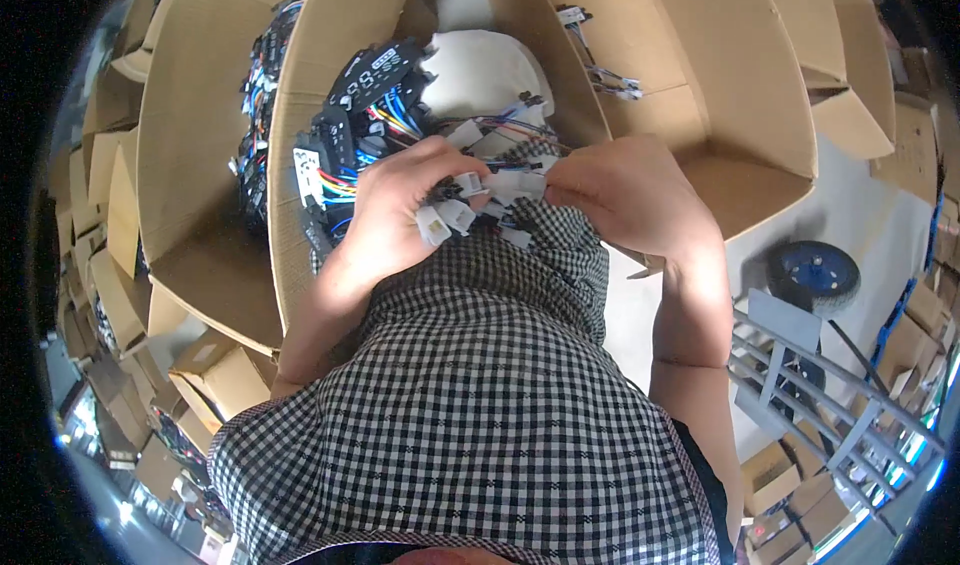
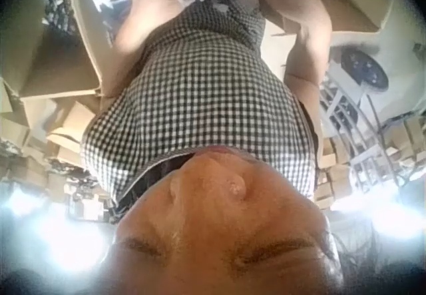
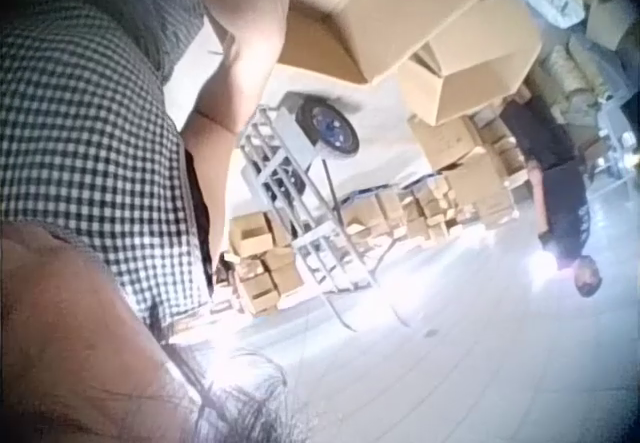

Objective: The person sorts wire harnesses and electronic display modules by hand, checking them one by one.

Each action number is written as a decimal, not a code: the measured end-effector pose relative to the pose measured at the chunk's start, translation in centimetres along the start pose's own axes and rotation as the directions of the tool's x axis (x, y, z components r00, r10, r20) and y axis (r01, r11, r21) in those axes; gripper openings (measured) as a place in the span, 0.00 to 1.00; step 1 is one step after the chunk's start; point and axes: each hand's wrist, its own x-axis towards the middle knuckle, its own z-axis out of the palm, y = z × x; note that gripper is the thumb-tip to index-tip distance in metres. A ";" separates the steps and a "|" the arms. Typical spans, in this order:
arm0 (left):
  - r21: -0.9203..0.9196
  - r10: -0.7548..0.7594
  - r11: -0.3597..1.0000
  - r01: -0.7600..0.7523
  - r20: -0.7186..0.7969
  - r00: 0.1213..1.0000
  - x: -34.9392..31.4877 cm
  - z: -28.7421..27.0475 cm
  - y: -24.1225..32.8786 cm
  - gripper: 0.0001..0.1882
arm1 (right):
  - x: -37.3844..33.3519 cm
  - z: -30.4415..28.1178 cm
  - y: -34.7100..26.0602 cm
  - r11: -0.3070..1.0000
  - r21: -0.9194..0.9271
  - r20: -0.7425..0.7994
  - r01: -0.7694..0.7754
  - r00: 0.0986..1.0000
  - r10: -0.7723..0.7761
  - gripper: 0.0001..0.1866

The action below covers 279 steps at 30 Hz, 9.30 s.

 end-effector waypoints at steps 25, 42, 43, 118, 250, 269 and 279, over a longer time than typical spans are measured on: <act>0.154 -0.103 0.955 0.254 -0.629 0.771 -8.8 -10.2 3.6 0.14 | -0.8 1.4 1.5 0.988 0.141 0.055 -0.059 0.997 0.051 0.06; 0.178 0.085 0.981 -0.071 -0.067 0.994 -4.8 -7.0 2.5 0.25 | 0.8 1.2 -3.5 0.953 0.291 -0.124 0.085 0.991 -0.051 0.05; 0.155 0.035 0.987 -0.036 0.011 0.999 -4.5 -7.0 2.9 0.23 | 1.2 1.4 -4.3 0.951 0.274 -0.146 0.142 0.984 -0.105 0.06; 0.281 0.215 0.950 -0.136 -0.277 0.936 -0.7 -1.4 1.4 0.16 | 3.3 6.8 -0.2 0.251 0.968 -0.103 0.019 0.940 0.324 0.12; -0.586 -0.286 0.796 0.153 -0.141 0.948 1.7 1.9 -1.5 0.10 | 1.9 1.5 0.4 0.951 0.309 -0.444 -0.018 0.881 0.161 0.08; -0.043 0.000 0.999 -0.005 -0.123 0.992 0.1 3.4 2.3 0.16 | -1.6 2.0 4.2 0.590 0.719 0.174 -0.366 0.917 0.358 0.08; 0.160 -0.264 0.958 0.236 0.183 0.947 -1.3 -1.9 6.7 0.26 | -2.1 2.7 3.7 0.665 0.721 -0.075 -0.195 0.932 0.354 0.09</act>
